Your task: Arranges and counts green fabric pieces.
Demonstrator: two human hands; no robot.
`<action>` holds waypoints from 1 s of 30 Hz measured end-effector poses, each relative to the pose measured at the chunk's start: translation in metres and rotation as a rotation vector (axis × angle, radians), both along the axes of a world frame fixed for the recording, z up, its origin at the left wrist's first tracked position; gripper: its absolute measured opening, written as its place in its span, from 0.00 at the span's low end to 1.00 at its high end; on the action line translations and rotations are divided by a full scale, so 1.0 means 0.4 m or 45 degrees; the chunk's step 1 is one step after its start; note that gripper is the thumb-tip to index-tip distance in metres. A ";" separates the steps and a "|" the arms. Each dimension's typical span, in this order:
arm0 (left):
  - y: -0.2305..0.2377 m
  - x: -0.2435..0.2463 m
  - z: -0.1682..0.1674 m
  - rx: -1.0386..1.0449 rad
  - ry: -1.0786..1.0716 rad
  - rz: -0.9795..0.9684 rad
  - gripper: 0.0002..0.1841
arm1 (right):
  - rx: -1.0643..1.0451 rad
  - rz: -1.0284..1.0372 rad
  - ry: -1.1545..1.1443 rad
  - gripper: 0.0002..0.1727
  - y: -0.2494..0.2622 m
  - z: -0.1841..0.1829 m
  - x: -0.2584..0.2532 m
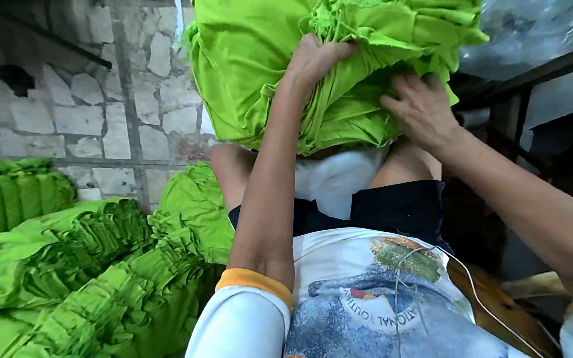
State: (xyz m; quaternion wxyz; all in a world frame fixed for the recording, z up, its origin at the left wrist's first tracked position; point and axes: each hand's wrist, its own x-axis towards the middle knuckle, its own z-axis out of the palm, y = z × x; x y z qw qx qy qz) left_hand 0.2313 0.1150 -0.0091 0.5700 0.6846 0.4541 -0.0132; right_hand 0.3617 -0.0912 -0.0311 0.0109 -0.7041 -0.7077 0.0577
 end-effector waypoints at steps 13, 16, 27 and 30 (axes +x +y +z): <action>-0.069 -0.021 0.013 0.421 0.184 -0.157 0.28 | 0.438 -0.252 0.248 0.14 0.172 0.081 -0.090; 0.007 -0.012 -0.012 0.201 0.098 -0.119 0.28 | 0.353 0.156 0.102 0.16 0.050 0.047 -0.127; -0.088 -0.072 0.017 0.332 -0.159 -0.456 0.54 | 0.110 -0.309 0.516 0.17 0.102 0.167 0.004; -0.141 -0.054 0.018 0.586 0.070 -0.327 0.51 | 0.203 -0.450 0.479 0.18 0.202 0.125 -0.022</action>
